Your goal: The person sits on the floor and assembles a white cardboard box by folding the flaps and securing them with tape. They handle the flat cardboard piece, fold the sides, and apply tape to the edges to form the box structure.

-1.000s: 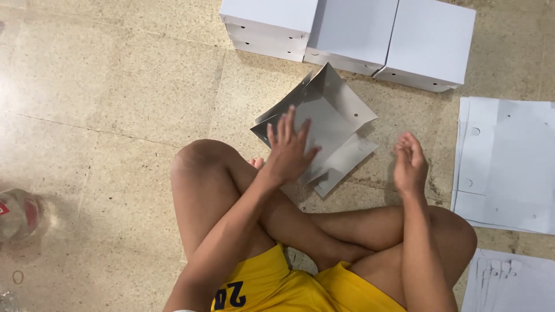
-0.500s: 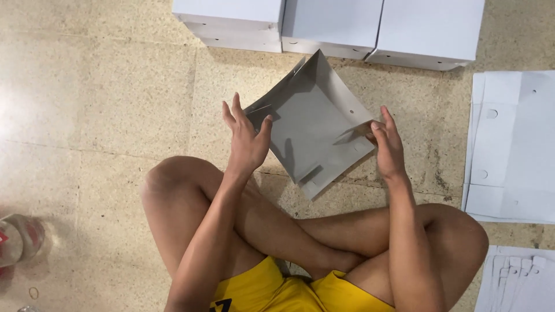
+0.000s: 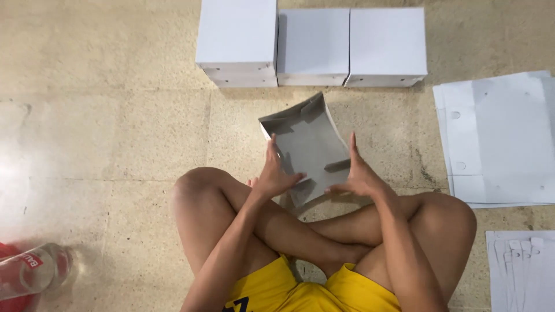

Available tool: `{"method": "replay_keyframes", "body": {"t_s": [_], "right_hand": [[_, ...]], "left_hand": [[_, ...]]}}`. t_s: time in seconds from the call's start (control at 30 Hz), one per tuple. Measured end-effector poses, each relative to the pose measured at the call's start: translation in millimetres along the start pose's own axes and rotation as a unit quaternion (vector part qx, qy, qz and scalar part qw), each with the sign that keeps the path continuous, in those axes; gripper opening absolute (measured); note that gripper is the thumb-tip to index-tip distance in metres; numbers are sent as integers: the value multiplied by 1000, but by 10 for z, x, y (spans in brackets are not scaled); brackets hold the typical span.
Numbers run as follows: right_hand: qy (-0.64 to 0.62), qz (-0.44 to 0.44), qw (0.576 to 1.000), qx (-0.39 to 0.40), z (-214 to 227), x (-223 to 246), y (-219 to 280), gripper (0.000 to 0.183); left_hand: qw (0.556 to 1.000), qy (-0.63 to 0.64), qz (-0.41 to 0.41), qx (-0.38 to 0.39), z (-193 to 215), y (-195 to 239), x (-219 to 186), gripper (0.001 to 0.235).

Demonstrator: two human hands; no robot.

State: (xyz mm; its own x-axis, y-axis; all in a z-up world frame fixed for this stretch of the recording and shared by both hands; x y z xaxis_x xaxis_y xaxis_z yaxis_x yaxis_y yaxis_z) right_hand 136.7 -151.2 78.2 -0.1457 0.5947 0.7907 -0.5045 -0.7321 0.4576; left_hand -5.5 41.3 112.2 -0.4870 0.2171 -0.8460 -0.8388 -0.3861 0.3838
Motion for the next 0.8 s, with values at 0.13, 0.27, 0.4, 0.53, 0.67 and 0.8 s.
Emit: {"method": "replay_keyframes", "body": {"t_s": [0.13,0.27,0.4,0.53,0.67,0.8], "right_hand": [[39,55,998,-13,-110,-10,280,155],[141,0,990,-12,-251,-514,262,115],[151,30,983,-99,-313,-1267,-226,40],[109,87,975,-171,-244,-1083,-167,20],[120,80,972,-187,-237,-852,-67,22],[143,44,975,-163,-253,-986,-120,22]], "left_hand": [[994,-66,-75,42,-173,175,27,127],[941,-314,3,128,-210,559,-254,113],[895,-426,-39,123,-375,283,339,76],[856,-506,-49,92,-620,-267,924,59],[772,-623,-110,-66,-653,-156,849,41],[704,-641,-274,-138,-692,-54,735,18]]}}
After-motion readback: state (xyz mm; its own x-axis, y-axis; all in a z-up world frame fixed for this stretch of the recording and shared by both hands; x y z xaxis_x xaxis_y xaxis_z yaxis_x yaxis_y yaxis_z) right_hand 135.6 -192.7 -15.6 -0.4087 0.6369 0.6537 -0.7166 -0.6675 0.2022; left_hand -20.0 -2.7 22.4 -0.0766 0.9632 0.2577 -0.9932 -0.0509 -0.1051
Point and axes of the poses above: each hand's wrist, its own y-axis away from the middle knuckle, its own z-axis out of the back of the hand, x = y × z, the point moved 2 cm from there along -y, towards the middle knuckle, and after that the axes turned 1 degree about -z, right-handed, at the moved point
